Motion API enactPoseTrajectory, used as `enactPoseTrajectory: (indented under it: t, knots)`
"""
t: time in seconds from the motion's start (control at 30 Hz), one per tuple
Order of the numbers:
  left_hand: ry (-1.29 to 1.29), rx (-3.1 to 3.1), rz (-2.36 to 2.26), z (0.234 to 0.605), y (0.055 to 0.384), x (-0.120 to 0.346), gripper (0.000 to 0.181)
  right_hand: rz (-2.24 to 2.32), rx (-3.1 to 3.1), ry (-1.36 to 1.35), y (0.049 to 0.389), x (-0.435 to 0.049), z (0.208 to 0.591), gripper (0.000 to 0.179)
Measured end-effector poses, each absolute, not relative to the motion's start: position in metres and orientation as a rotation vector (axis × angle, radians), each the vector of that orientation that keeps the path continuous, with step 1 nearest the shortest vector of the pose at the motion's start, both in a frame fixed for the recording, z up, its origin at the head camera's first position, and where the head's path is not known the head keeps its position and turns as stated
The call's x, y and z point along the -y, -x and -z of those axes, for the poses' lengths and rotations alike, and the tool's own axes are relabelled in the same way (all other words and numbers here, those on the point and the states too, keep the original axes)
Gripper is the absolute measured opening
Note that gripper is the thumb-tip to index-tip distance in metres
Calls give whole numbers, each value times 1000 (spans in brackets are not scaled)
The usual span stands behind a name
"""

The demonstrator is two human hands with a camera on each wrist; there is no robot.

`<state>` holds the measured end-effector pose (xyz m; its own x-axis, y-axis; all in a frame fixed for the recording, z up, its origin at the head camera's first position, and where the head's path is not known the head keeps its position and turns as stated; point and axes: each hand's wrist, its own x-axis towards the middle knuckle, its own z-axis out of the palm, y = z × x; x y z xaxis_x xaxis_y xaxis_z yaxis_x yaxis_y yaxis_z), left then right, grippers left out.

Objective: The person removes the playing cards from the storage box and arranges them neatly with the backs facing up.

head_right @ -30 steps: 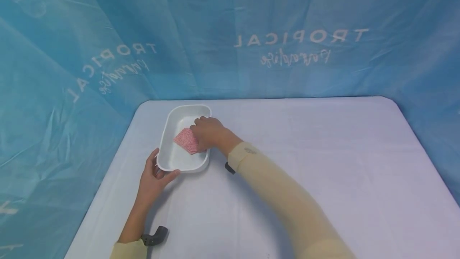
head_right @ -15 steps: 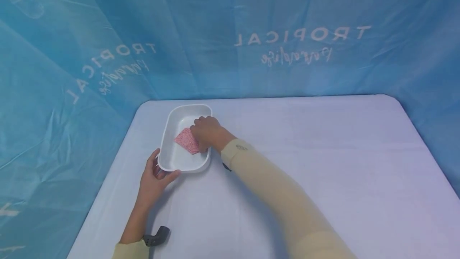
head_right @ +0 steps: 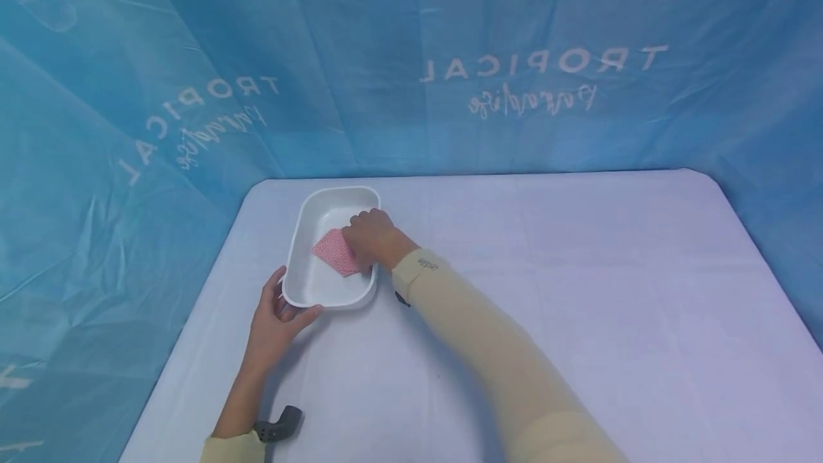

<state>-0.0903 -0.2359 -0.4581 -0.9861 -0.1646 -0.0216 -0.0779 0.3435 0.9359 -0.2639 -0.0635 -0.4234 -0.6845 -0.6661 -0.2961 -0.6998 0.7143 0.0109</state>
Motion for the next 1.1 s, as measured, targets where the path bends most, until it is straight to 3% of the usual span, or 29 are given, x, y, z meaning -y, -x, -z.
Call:
enactPoseTrajectory:
  t: [0.83, 1.1]
  knots:
    - [-223, 2533, 1707, 447, 88, 231, 95, -207, -2643, 1100, 257, 63, 419, 72]
    - [-273, 2537, 1698, 477, 96, 243, 100, -195, -2646, 1098, 257, 64, 420, 71]
